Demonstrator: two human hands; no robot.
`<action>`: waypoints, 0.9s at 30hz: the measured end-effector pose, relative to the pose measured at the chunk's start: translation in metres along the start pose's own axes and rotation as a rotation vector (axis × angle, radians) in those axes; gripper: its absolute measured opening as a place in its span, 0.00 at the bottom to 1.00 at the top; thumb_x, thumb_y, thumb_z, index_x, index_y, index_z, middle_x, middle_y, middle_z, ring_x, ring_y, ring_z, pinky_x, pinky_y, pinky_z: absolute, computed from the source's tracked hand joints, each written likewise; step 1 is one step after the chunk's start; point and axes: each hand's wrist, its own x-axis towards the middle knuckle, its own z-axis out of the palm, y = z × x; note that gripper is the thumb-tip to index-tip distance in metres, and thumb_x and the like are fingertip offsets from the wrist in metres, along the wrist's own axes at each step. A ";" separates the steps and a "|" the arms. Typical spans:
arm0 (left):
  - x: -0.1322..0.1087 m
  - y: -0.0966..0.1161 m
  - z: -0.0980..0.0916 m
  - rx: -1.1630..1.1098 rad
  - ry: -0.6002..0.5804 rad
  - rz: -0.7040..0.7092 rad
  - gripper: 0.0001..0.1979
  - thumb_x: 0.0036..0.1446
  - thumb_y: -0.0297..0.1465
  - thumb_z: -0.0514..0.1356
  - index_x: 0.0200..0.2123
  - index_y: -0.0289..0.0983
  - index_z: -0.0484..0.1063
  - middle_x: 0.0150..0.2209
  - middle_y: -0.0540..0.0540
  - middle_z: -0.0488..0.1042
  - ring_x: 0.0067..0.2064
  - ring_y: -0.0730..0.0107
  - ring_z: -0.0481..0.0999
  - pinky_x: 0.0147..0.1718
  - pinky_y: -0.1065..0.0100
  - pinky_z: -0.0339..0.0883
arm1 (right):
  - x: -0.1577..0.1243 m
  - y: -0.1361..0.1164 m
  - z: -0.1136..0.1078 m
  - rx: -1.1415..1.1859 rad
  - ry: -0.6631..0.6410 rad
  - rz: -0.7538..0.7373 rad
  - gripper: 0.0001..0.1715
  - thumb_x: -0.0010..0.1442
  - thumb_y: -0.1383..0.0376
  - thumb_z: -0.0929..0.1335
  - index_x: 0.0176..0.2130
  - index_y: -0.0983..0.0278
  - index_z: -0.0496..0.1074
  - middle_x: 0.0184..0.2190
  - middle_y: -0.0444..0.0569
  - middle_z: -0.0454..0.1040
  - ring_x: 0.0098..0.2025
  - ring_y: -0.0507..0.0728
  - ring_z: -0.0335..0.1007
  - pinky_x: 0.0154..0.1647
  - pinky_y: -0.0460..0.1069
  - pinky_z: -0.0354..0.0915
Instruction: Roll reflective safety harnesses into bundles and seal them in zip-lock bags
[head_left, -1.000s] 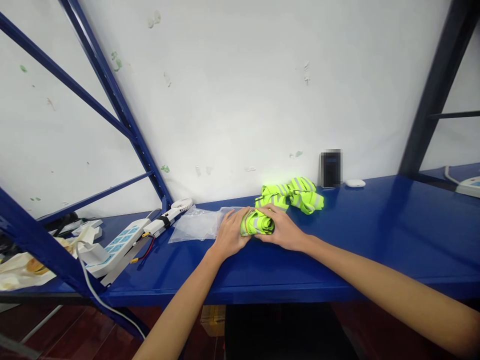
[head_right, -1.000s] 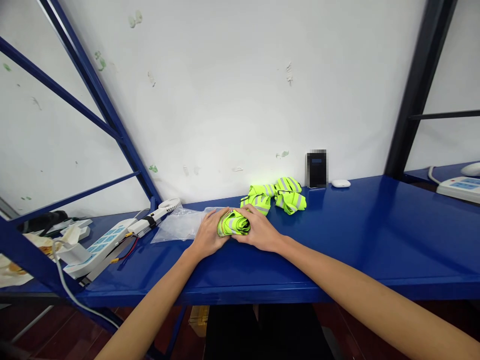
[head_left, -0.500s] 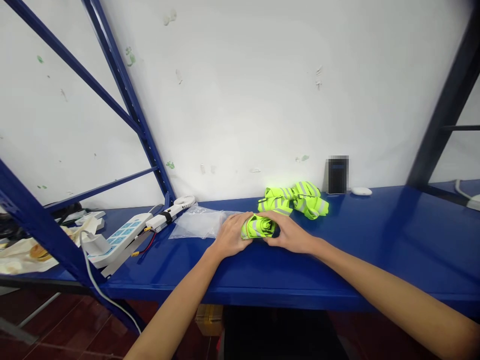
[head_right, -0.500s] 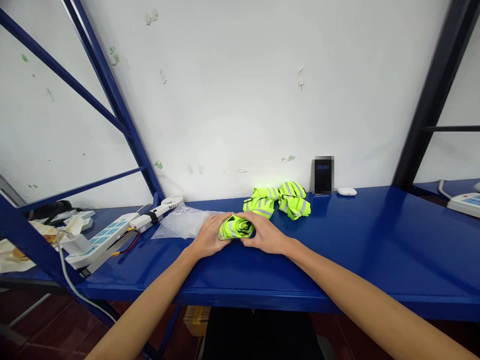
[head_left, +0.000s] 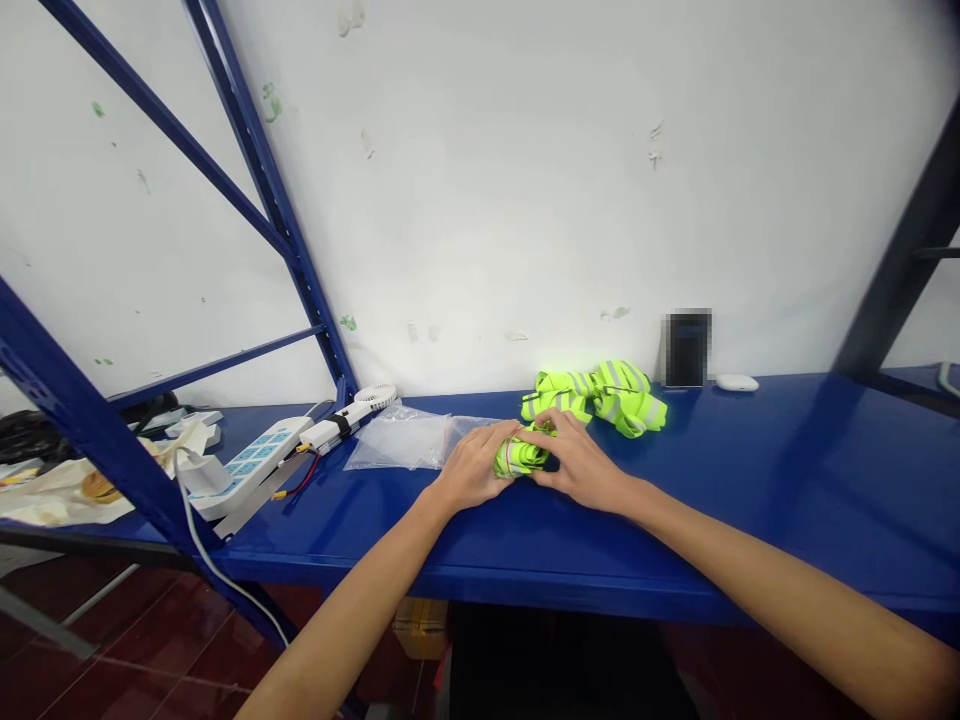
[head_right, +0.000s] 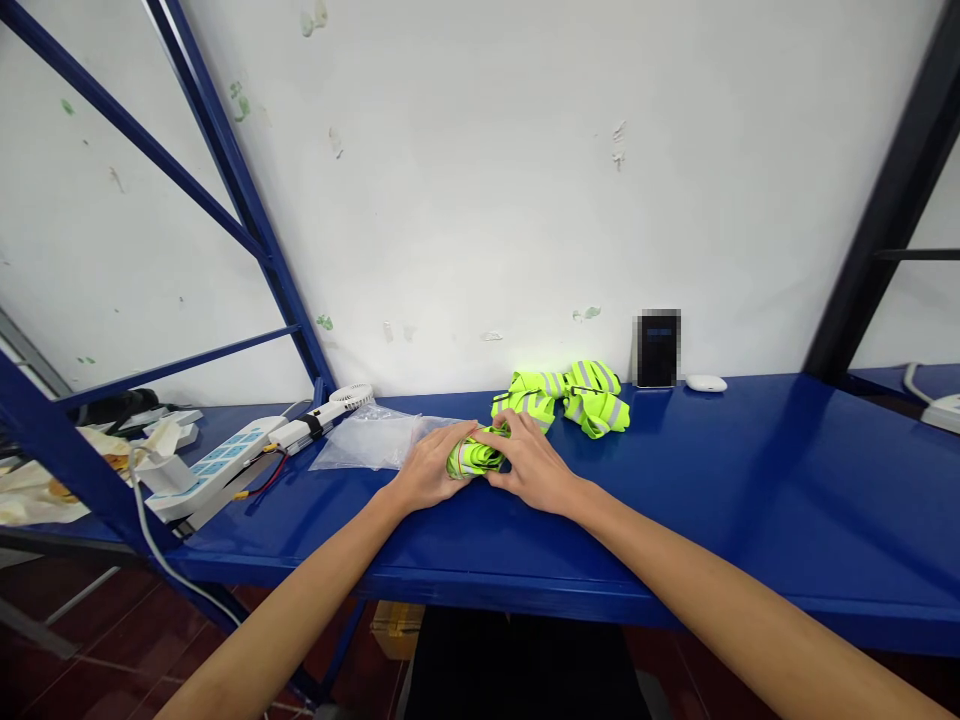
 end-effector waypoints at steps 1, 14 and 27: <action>0.000 -0.001 0.000 0.002 0.007 0.013 0.32 0.56 0.35 0.60 0.62 0.37 0.55 0.57 0.37 0.69 0.57 0.55 0.69 0.55 0.53 0.66 | 0.000 0.001 0.001 0.017 0.007 -0.016 0.30 0.54 0.66 0.71 0.56 0.56 0.68 0.48 0.54 0.64 0.49 0.63 0.63 0.51 0.61 0.63; -0.006 -0.007 -0.001 -0.038 -0.016 0.026 0.33 0.54 0.34 0.61 0.61 0.37 0.55 0.59 0.36 0.66 0.60 0.55 0.67 0.57 0.54 0.65 | 0.002 0.005 -0.013 0.207 -0.030 -0.104 0.30 0.54 0.65 0.72 0.56 0.60 0.67 0.43 0.52 0.72 0.43 0.59 0.70 0.43 0.54 0.68; 0.005 0.007 0.004 0.015 0.047 0.153 0.27 0.58 0.33 0.58 0.60 0.38 0.58 0.55 0.37 0.71 0.57 0.58 0.70 0.56 0.53 0.65 | 0.002 0.004 0.010 0.174 0.067 -0.169 0.10 0.62 0.68 0.64 0.42 0.62 0.74 0.40 0.54 0.78 0.43 0.60 0.74 0.45 0.56 0.69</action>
